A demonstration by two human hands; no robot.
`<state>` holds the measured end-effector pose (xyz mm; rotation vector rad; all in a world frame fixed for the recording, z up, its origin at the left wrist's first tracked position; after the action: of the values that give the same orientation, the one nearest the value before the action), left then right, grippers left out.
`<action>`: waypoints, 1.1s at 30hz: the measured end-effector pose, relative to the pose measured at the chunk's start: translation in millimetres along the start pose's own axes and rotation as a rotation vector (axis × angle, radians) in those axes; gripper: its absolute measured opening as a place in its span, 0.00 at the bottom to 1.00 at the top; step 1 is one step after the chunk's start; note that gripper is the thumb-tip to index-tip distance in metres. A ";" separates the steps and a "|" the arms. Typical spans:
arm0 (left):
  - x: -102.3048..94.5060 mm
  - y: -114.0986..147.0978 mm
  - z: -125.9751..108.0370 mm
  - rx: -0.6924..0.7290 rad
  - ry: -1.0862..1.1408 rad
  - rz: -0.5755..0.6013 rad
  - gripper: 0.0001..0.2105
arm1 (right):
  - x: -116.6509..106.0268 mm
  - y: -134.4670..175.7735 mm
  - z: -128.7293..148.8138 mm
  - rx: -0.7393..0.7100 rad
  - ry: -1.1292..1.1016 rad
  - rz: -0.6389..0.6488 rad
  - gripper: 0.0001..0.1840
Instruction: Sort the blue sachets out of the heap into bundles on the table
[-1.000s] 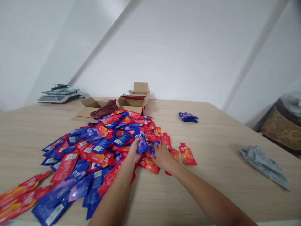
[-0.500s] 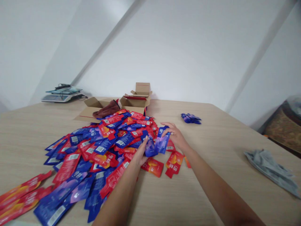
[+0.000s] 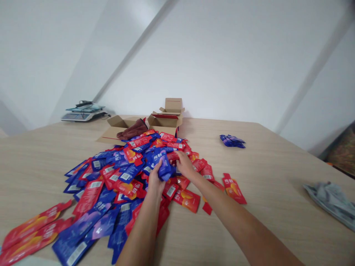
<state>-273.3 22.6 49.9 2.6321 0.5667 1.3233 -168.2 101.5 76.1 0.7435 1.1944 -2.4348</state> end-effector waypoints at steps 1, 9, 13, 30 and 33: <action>-5.1 0.5 -10.6 0.098 0.021 -0.057 0.09 | 14.0 -2.4 9.4 -0.096 0.004 0.090 0.30; -27.0 3.3 -35.6 0.387 0.117 -0.193 0.05 | 72.0 -4.2 36.7 -0.361 0.148 0.388 0.27; -18.4 1.1 -25.4 0.293 0.112 -0.126 0.05 | 53.9 3.0 26.0 -0.325 0.243 0.387 0.21; -7.6 -6.6 5.4 0.024 0.219 0.082 0.12 | -43.3 34.4 -7.1 -0.162 0.128 0.507 0.14; -6.3 -7.3 8.3 -0.019 0.196 0.091 0.11 | -57.1 32.0 -16.8 -0.128 0.146 0.483 0.16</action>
<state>-272.1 27.2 38.1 2.5579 0.4614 1.6172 -100.9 99.4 80.6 1.0450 1.0584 -1.9200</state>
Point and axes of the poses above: each hand's wrist, its own y-axis away from the middle knuckle, its own x-axis out of the palm, z = x × y, the point moved 6 cm from there along -y, towards the middle knuckle, and after that the axes turned 9 degrees about -x, right-handed, at the moved point
